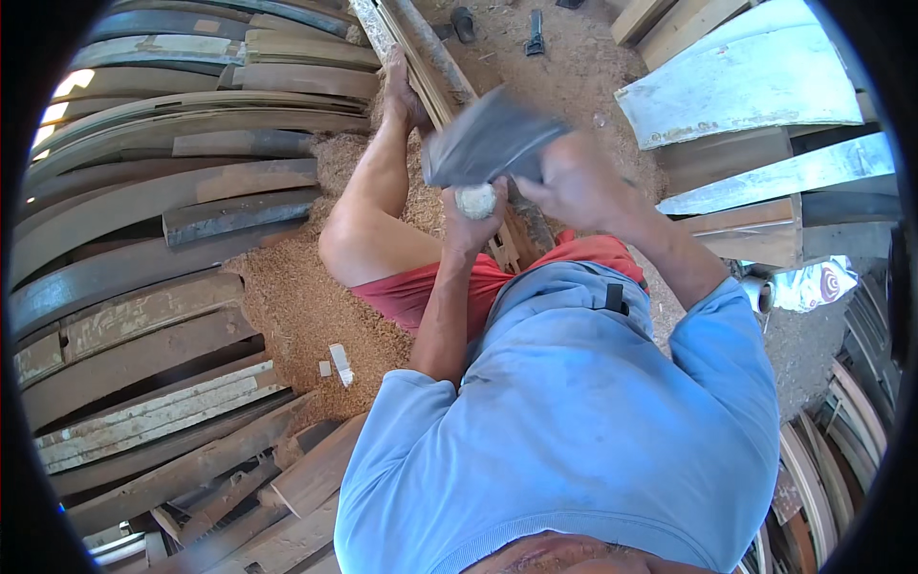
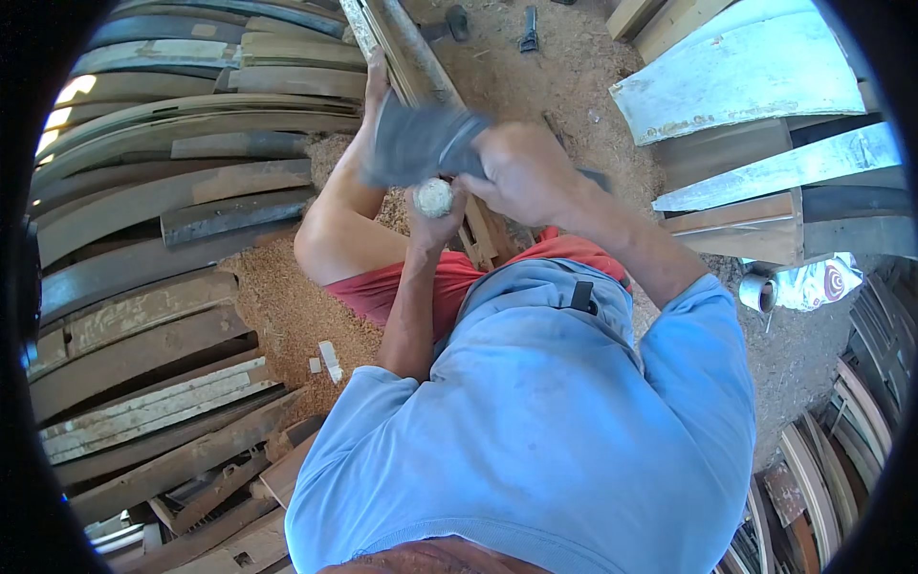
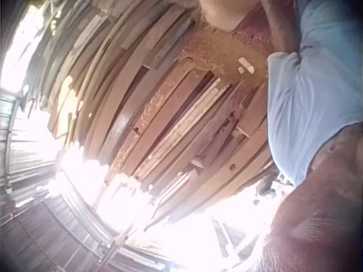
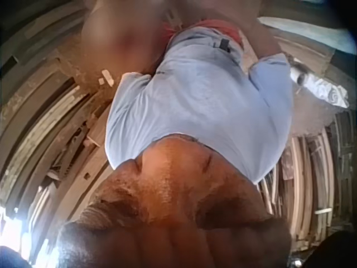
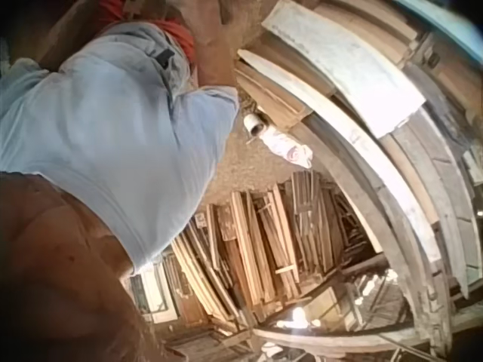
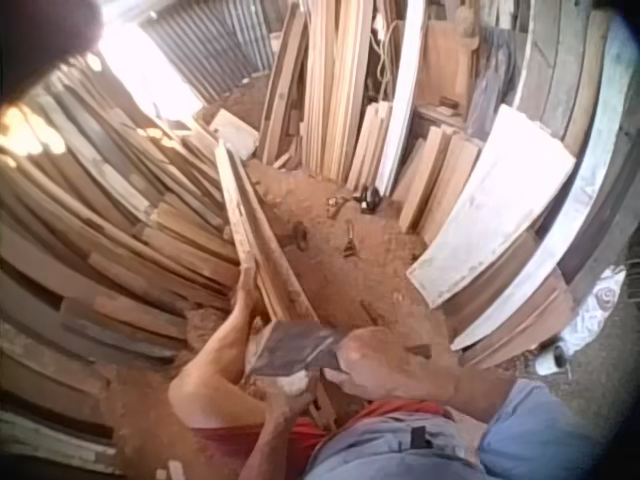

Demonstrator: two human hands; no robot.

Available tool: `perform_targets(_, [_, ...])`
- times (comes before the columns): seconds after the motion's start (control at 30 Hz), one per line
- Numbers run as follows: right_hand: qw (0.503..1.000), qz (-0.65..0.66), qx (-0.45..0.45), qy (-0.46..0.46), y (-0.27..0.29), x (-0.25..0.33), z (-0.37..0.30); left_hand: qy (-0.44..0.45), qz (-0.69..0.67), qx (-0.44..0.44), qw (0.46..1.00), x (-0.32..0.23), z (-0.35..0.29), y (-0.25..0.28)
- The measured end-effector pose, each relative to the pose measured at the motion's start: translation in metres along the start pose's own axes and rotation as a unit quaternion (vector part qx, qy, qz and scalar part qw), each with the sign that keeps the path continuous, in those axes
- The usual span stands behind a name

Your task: The person uses an adze and a small draw-knife to shave and shape the surface of a long piece of wood while holding it in place with their foot.

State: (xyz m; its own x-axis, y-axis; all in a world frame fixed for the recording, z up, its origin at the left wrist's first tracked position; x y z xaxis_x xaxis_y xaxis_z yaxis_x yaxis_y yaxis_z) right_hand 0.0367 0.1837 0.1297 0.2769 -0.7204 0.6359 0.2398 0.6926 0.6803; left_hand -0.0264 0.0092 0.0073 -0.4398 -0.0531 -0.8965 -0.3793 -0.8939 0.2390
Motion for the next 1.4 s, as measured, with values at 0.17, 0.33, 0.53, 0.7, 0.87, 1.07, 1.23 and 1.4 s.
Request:
perform_targets(0.17, [0.981, -0.008, 0.094, -0.170, 0.005, -0.012, -0.015, 0.060, -0.013, -0.006, 0.998, 0.027, -0.014, -0.005])
perform_targets(0.33, [0.972, 0.181, -0.056, -0.143, 0.037, 0.021, 0.000, 0.158, -0.080, -0.069, 0.982, 0.022, 0.037, 0.003])
perform_targets(0.53, [0.944, 0.279, -0.126, -0.120, 0.079, 0.038, 0.002, 0.043, -0.104, -0.083, 0.990, -0.025, 0.068, 0.026])
perform_targets(0.7, [0.934, 0.283, -0.215, -0.031, 0.094, 0.048, 0.004, 0.072, -0.092, -0.059, 0.991, -0.019, 0.067, 0.017])
perform_targets(0.87, [0.949, 0.197, -0.240, -0.054, 0.083, 0.051, 0.006, 0.053, -0.028, -0.031, 0.998, 0.007, 0.048, 0.009])
perform_targets(1.07, [0.978, -0.132, 0.077, -0.143, -0.020, -0.025, -0.015, -0.022, 0.052, 0.015, 0.998, 0.005, 0.029, -0.001])
perform_targets(1.23, [0.981, -0.012, 0.081, -0.178, -0.013, -0.021, -0.013, -0.001, -0.032, 0.006, 0.999, 0.014, 0.007, -0.009])
perform_targets(1.4, [0.984, 0.133, -0.078, -0.088, 0.033, 0.031, 0.009, 0.057, -0.044, 0.016, 0.997, 0.021, 0.026, 0.008])
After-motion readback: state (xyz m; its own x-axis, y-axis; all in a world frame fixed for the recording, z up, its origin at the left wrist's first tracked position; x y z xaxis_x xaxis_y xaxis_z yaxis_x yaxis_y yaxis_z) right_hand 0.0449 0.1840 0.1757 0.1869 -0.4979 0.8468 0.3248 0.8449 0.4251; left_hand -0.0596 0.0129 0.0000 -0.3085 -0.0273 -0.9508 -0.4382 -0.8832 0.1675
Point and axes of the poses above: each hand's wrist, its own z-axis towards the middle knuckle, its own y-axis out of the back of the hand, x = y × z, the point moved 3 cm from there along z, towards the middle knuckle, and after that the axes turned 5 degrees about -y, right-handed, at the moved point
